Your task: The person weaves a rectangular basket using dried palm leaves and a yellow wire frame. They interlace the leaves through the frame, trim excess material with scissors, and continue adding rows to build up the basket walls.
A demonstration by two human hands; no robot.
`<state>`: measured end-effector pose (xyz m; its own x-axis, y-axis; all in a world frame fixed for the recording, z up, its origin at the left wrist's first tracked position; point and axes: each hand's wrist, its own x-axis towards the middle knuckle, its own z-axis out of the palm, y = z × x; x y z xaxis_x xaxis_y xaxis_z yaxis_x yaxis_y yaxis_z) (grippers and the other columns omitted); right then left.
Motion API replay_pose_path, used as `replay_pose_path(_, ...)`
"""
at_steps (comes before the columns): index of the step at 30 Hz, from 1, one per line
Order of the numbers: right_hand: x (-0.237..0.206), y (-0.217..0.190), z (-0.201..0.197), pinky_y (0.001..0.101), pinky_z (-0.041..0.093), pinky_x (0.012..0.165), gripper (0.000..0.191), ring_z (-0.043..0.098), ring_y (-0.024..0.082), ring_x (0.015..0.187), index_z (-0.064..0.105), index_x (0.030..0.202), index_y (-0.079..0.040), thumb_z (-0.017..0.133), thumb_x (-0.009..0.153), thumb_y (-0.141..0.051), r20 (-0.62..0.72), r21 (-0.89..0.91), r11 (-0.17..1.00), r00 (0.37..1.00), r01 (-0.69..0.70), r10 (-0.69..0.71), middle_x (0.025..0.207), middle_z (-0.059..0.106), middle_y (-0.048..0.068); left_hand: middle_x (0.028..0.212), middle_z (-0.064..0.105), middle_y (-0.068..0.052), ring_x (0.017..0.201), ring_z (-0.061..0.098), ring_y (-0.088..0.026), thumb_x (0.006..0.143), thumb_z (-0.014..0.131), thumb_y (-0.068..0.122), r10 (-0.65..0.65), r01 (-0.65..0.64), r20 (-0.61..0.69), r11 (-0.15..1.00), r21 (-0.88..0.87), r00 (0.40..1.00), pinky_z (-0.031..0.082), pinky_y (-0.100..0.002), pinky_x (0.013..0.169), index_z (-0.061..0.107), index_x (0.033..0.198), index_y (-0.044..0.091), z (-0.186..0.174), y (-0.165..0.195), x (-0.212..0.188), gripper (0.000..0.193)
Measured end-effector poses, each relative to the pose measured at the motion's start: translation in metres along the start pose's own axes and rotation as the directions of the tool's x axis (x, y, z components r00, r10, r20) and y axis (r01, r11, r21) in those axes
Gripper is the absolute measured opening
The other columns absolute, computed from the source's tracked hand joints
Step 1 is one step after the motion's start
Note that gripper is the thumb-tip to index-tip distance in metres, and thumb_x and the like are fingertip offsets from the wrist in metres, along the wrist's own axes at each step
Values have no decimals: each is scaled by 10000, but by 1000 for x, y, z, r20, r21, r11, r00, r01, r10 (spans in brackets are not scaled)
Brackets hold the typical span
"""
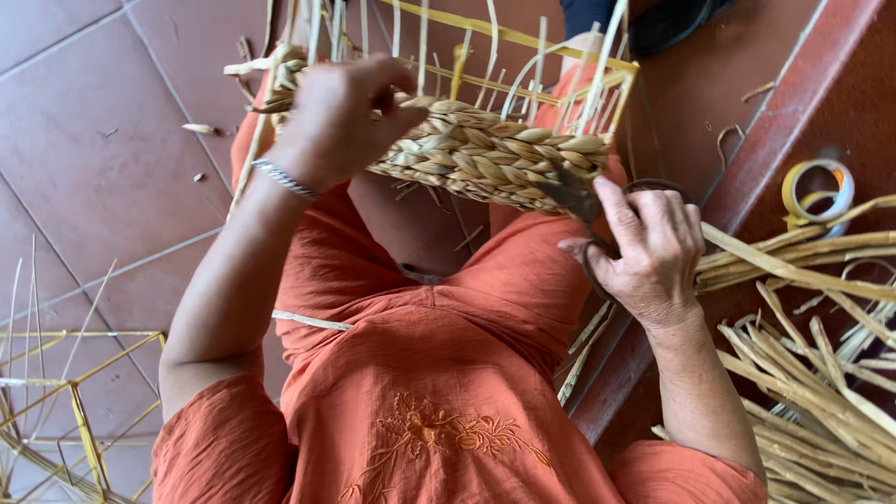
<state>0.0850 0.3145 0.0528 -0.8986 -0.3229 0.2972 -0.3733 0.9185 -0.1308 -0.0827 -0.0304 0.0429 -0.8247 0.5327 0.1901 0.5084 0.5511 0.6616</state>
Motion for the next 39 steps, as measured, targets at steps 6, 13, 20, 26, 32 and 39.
replay_pose_path(6,49,-35,16,429,443,789,654,587,242,940,704,1355,-114,816,800,-440,163,-86,988,980,129,-114,967,562,56,856,728,-65,817,719,-238,850,829,209,247,-252,74,966,63,966,586,-375,708,748,913,109,37,-5,15,143)
replay_pose_path(13,84,-55,39,441,451,787,708,593,266,950,658,1359,-103,794,871,-597,130,-20,972,965,232,-228,982,565,91,803,721,-104,789,716,-312,883,697,119,110,-107,175,994,-28,978,558,-444,728,738,866,78,12,-12,18,60)
replay_pose_path(20,93,-64,55,448,478,775,685,593,265,905,642,1373,-91,746,954,-622,105,-17,968,964,249,-246,959,549,88,798,740,-110,760,717,-327,853,719,140,119,-117,166,993,-24,979,560,-451,723,776,873,108,2,-10,20,68)
replay_pose_path(26,92,-61,47,446,452,714,680,567,266,852,630,1363,-102,766,931,-609,138,-52,967,961,250,-241,915,509,84,802,741,-98,755,729,-304,882,723,139,165,-151,145,983,-103,976,571,-429,733,769,900,103,0,-15,15,61)
replay_pose_path(32,104,-65,67,440,462,726,722,559,238,849,575,1397,-91,729,936,-624,122,-39,947,942,320,-313,938,511,76,741,727,-111,730,721,-317,832,756,143,174,-159,154,981,-107,973,562,-431,709,761,836,90,12,-8,20,53)
replay_pose_path(39,92,-51,80,400,458,613,800,531,179,635,514,1509,-18,769,984,-565,117,-25,919,914,393,-388,767,474,31,789,716,-140,720,723,-282,909,726,97,134,-106,96,962,-251,986,576,-397,686,715,930,19,5,-20,19,81)
